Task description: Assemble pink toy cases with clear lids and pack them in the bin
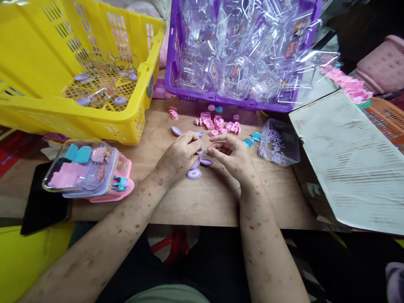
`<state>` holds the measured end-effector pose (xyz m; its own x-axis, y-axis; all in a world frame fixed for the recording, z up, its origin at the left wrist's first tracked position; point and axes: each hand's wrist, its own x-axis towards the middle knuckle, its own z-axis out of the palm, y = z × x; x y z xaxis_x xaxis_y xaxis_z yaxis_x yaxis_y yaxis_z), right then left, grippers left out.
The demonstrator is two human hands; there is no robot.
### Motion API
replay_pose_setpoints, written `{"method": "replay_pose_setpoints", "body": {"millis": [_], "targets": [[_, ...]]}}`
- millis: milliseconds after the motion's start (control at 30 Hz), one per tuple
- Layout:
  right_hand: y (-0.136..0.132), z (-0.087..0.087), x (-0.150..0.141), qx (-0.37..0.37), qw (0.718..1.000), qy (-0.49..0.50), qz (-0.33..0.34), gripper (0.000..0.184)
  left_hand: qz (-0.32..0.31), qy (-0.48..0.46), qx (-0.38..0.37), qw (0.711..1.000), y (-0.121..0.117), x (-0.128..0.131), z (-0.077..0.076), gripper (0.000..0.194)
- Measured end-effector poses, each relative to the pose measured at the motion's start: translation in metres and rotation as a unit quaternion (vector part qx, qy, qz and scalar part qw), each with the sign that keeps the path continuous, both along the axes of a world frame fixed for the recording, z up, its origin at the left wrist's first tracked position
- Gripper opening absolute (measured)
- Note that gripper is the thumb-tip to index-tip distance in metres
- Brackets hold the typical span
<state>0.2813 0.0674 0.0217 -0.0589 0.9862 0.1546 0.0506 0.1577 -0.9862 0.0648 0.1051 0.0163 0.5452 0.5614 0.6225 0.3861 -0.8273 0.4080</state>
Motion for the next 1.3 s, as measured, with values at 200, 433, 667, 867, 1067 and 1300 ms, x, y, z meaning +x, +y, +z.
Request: {"method": "replay_pose_setpoints", "body": {"millis": [200,433,667,867,1067,1300], "targets": [[-0.001,-0.002,-0.001,-0.013,1.0,0.001,0.009,0.054,0.0,0.007,0.002,1.0,0.0,0.0,-0.001,0.018],[-0.003,0.001,-0.001,-0.025,0.999,0.016,0.022,0.054,-0.039,-0.026,0.012,0.999,-0.002,0.001,0.002,0.039],[-0.006,0.006,0.002,-0.068,0.996,0.018,0.053,0.059,-0.056,0.021,-0.025,0.998,-0.004,-0.005,0.008,0.022],[-0.008,0.009,-0.001,-0.056,0.996,0.033,0.063,0.059,-0.079,0.031,-0.061,0.995,-0.009,-0.005,0.011,0.048],[-0.009,0.011,-0.003,-0.047,0.997,0.03,0.06,0.059,-0.085,0.046,-0.082,0.992,-0.008,-0.01,0.014,0.035],[-0.01,0.013,0.0,-0.042,0.995,-0.004,0.091,0.058,-0.069,0.089,-0.079,0.991,-0.005,-0.014,0.013,0.025]]}}
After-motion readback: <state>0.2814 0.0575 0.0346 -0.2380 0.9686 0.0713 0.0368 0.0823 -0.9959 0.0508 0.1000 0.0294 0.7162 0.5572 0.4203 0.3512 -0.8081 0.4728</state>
